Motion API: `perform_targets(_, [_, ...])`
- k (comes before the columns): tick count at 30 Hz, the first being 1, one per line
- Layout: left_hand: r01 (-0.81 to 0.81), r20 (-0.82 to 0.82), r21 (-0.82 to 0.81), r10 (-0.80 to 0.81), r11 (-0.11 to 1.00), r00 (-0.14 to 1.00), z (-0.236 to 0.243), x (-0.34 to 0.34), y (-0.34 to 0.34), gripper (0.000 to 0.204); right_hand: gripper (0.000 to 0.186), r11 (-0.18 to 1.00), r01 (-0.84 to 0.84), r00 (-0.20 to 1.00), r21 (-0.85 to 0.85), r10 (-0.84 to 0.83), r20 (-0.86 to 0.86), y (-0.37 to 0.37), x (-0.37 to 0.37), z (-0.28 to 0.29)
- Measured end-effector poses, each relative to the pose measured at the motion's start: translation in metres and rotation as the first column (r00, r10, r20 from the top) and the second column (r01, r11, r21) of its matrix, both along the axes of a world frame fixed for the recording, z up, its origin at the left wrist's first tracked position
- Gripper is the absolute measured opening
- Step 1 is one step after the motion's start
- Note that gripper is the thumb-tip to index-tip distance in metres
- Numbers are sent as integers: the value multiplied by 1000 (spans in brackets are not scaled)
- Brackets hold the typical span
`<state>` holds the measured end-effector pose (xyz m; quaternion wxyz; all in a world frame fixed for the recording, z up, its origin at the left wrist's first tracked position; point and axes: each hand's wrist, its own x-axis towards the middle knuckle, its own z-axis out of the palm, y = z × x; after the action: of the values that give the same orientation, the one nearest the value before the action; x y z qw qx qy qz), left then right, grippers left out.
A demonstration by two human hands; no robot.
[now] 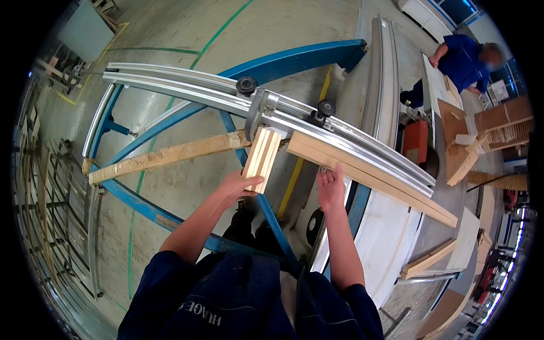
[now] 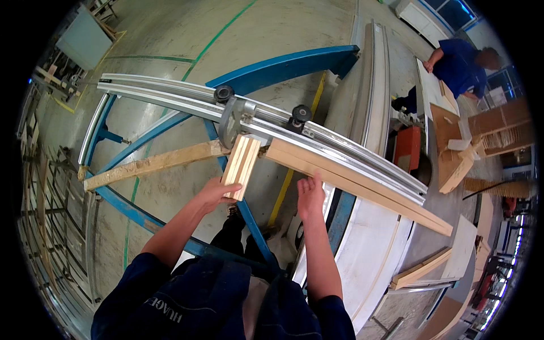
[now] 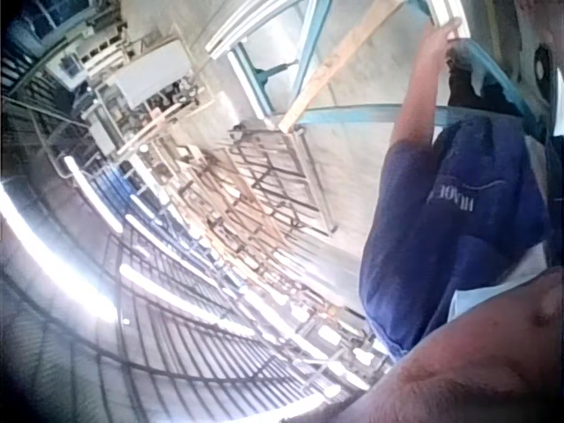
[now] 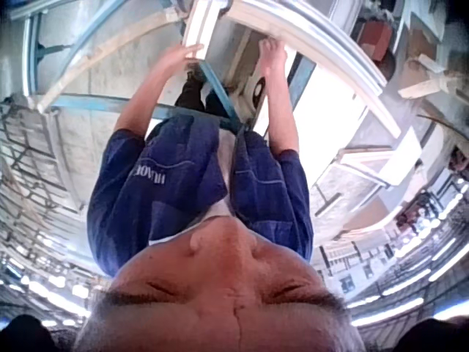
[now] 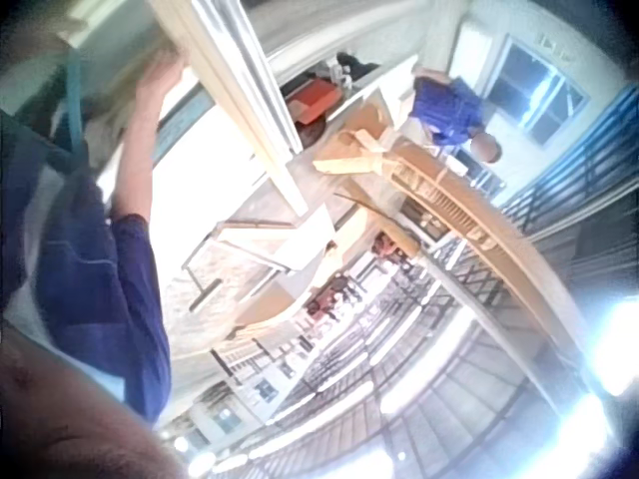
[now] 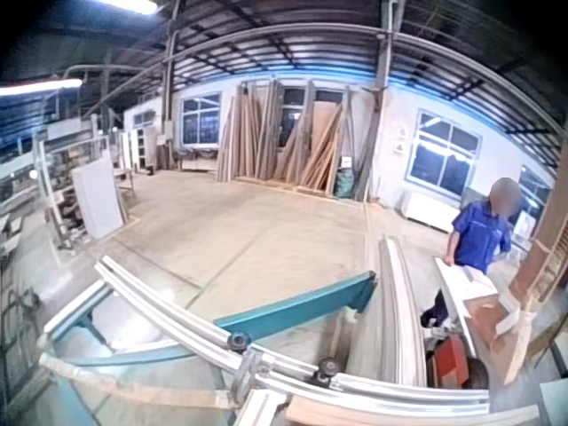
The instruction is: The person uses a table saw to cut multiple wooden planks into smaller pieces. They repeatedly pick up planks, align them against the saw's fence, and push them through the blade. The person also measures the cut pieces with a tape measure and stacks them on the table.
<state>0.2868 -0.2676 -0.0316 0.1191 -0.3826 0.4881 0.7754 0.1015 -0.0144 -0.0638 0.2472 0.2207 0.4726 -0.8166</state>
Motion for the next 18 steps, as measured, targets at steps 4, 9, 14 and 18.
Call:
perform_targets(4, [3, -8, 48, -2, 999, 1000, -5, -19, -7, 64, 74, 905, 311, 950, -292, -305, 68, -14, -27, -16])
perform_targets(9, [-6, 33, 36, 5, 999, 999, -7, -17, -16, 67, 53, 874, 383, 916, -297, -401, 3, -33, -23, -22])
perform_targets(14, [38, 21, 48, -39, 998, 999, 0, -18, -26, 66, 49, 920, 317, 945, -231, -326, 2, -41, -15, -22])
perform_targets(18, [68, 11, 48, -69, 996, 998, 0, -20, -29, 73, 53, 953, 268, 963, -144, -270, 4, -46, -10, -7])
